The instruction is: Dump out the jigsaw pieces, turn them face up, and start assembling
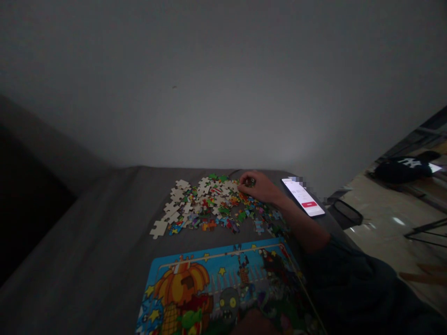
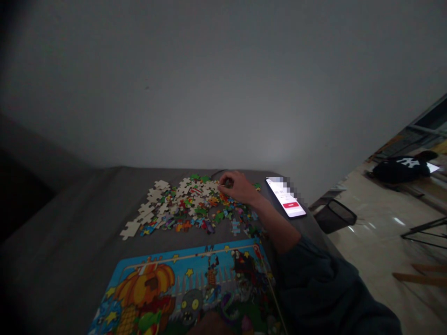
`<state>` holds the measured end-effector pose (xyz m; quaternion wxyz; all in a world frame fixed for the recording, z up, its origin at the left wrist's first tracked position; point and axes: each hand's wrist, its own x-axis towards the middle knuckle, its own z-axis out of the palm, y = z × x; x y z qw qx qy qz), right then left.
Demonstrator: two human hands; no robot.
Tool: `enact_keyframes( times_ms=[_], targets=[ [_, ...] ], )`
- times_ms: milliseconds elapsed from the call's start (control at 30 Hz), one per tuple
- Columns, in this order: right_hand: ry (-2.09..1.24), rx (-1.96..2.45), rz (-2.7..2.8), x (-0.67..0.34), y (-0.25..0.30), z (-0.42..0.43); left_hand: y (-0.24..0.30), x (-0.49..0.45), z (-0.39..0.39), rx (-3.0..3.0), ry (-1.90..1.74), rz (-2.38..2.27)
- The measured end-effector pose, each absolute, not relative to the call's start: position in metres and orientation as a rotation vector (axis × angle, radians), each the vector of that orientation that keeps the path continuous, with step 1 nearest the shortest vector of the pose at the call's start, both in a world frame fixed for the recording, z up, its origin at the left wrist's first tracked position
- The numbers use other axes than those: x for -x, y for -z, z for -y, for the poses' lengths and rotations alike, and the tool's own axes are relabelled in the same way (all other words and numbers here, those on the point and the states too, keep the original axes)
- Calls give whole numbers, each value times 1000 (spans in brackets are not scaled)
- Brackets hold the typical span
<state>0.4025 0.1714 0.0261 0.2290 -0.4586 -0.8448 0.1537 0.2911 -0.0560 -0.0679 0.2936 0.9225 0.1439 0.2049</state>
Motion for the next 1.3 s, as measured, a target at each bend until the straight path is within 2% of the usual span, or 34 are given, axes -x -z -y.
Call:
enact_keyframes(
  times_ms=[133,333,600,800,1300],
  targets=[
    [-447,1196,2430,-406,-29,-168,77,-299,59,-2455,-555,-417],
    [-266,1214,2409,-402,-15,-176,88,-298,61,-2464,-557,-430],
    [-203,1163,2380,-400,-13,-170,95,-299,62,-2481,-541,-435],
    [-234,1105,2487,-397,-19,-158,92,-297,59,-2495,-540,-418],
    [-1,1333,2498,-368,-6,-160,65,-299,54,-2535,-508,-397]
  ],
)
